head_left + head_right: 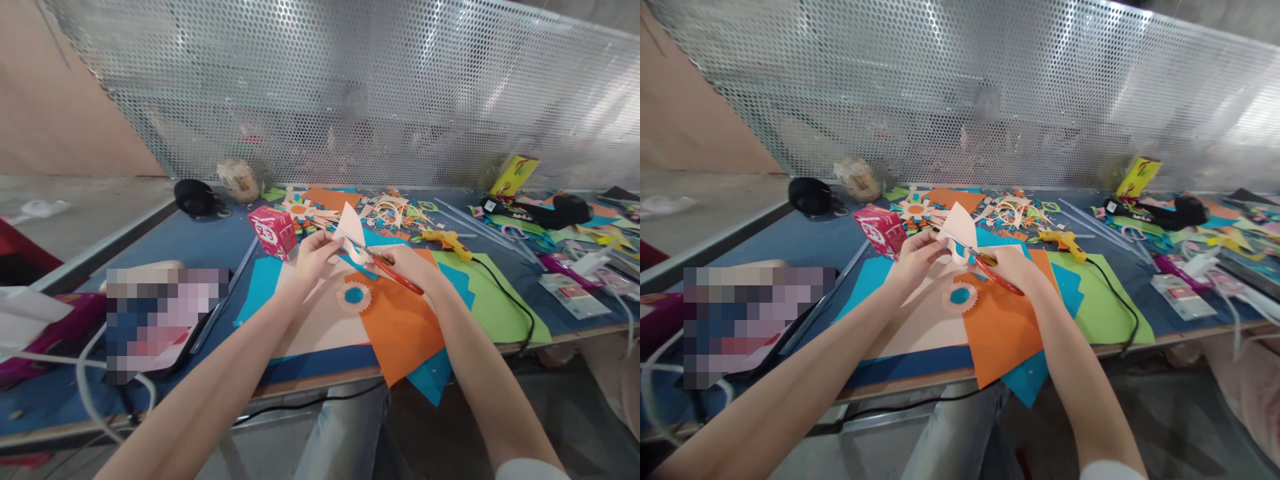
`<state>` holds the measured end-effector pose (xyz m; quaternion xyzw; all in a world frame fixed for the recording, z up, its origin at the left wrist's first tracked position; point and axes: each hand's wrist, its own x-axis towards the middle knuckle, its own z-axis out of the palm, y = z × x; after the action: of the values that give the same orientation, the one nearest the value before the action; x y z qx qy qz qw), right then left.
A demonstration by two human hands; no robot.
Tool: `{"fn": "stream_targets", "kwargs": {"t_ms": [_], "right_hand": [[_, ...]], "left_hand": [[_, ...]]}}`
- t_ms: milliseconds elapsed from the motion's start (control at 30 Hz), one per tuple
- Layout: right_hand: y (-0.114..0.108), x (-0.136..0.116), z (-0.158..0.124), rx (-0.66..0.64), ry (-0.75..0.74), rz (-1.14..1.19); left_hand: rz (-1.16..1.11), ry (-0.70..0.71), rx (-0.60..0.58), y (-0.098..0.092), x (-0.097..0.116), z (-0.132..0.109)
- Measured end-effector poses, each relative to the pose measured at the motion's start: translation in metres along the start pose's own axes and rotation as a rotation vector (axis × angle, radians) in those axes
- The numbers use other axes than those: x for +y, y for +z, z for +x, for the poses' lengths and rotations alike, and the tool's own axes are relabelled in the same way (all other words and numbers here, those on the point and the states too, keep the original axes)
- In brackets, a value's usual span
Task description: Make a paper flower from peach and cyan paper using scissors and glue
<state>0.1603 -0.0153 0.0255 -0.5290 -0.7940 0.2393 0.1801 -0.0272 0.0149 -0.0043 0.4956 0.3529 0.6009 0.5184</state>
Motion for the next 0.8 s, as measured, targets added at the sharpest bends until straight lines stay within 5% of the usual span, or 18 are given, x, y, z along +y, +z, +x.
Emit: {"fn": "stream_targets", "kwargs": {"t_ms": [233,467,633,800], "right_hand": [[-0.004,0.002,0.003,0.016,0.038,-0.082],[-0.004,0.005,0.005,0.048,0.082,-0.125],[0.001,0.005,0.003,0.023,0.024,-0.096],[0.006,0.002,0.009,0.013,-0.036,-0.154]], "left_hand": [[0.054,0.010,-0.019,-0.003,0.001,0.001],[0.684,0.097,0.095,-0.008,-0.003,0.001],[0.860,0.240,0.122,-0.008,-0.011,-0.003],[0.965,0.345,-0.133,-0.001,-0.015,-0.004]]}}
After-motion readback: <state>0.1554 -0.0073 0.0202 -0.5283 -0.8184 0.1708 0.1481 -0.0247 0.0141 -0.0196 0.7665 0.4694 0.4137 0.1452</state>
